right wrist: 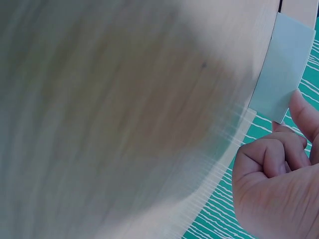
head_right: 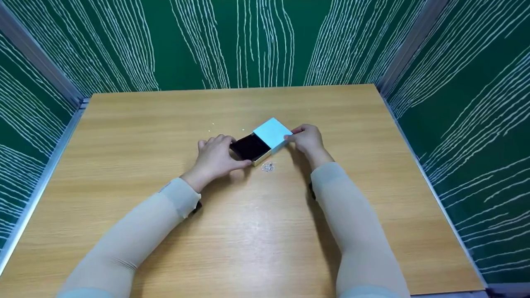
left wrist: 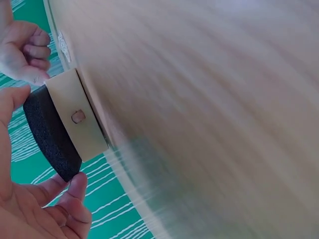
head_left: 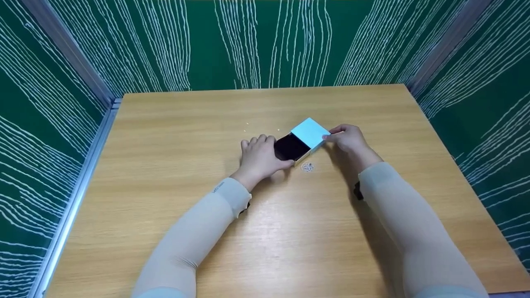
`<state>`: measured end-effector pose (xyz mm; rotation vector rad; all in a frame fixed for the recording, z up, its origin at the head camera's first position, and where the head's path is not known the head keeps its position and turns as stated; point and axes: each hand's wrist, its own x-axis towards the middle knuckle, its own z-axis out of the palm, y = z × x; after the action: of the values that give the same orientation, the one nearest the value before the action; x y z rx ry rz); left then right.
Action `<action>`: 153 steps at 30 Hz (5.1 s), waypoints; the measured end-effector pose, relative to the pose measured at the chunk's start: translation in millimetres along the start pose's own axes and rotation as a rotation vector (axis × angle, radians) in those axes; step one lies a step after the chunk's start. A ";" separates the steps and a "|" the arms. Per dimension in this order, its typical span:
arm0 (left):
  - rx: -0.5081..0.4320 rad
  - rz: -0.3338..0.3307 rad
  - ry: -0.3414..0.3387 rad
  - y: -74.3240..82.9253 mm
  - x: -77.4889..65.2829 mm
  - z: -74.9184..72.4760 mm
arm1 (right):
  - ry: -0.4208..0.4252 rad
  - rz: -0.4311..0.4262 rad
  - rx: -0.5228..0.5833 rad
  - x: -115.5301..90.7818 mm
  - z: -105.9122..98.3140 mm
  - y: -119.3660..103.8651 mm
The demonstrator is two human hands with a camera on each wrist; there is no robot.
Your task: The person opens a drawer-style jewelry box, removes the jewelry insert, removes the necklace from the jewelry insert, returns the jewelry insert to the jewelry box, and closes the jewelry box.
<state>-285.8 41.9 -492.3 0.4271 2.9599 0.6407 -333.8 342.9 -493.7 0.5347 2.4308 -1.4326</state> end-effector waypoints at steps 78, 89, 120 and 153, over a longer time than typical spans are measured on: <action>-0.049 0.022 -0.044 14.0 24.3 11.2 | 0.027 -0.025 0.033 -4.8 1.0 5.3; -0.034 -0.013 -0.071 10.4 26.4 9.6 | 0.024 -0.046 0.029 -6.4 1.6 4.8; -0.143 -0.121 -0.074 22.1 22.2 9.5 | 0.006 -0.037 0.021 -2.6 0.1 9.9; -0.099 -0.178 -0.116 19.4 14.3 12.1 | 0.007 -0.029 0.047 -3.5 0.2 15.1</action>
<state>-292.9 67.7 -495.5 0.1832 2.8006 0.7121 -323.9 348.9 -504.2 0.5179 2.4246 -1.5057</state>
